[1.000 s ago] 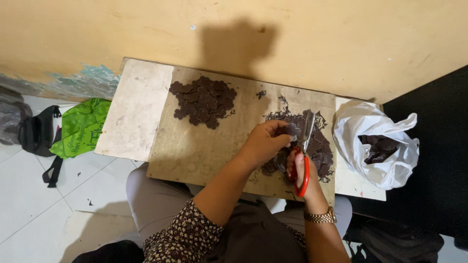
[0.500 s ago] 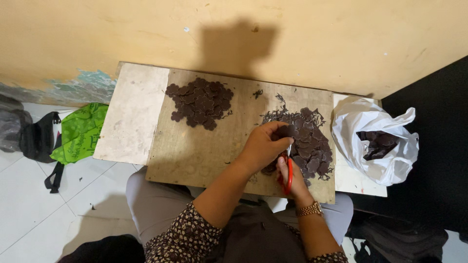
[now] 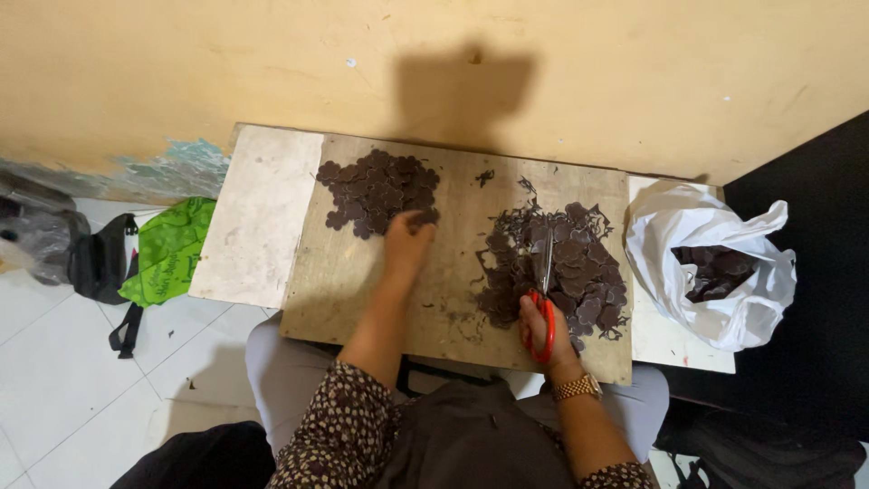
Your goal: The person sits on the floor and uses red-handled scissors to cut dark brown material into small flower-like shapes. The finished shapes are placed in a pile on the left side of the table, while trimmings accumulate on the right.
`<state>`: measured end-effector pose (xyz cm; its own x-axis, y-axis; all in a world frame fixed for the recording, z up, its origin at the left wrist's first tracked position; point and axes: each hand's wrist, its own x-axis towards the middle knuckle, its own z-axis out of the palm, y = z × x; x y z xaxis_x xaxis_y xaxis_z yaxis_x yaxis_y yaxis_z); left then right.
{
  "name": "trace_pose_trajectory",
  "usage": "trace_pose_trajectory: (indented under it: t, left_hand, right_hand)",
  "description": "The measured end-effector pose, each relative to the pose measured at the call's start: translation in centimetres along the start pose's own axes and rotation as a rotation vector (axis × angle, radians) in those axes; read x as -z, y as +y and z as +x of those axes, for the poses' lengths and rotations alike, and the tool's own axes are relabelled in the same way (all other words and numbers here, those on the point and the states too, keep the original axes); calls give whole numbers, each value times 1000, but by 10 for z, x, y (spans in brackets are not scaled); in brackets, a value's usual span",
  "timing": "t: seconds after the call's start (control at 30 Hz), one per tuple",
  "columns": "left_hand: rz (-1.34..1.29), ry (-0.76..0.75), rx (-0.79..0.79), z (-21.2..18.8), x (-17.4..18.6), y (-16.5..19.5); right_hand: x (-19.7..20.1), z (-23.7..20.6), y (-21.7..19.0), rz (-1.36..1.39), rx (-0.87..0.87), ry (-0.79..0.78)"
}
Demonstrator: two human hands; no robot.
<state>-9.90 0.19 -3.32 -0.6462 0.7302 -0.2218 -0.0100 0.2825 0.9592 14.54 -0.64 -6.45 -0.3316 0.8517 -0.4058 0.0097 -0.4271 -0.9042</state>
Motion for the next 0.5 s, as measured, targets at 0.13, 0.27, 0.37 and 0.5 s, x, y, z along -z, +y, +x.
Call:
trace_pose_trajectory:
  t: [0.13, 0.27, 0.37, 0.5]
  left_hand:
    - [106, 227, -106, 17, 18, 7]
    - [472, 359, -356, 9, 15, 17]
    - [404, 386, -653, -20, 7, 49]
    - [14, -97, -879, -88, 24, 115]
  right_hand:
    - [0, 1, 1, 11, -22, 15]
    - [0, -2, -1, 56, -44, 3]
    - [2, -4, 0, 51, -20, -22]
    - [4, 0, 6, 70, 41, -57]
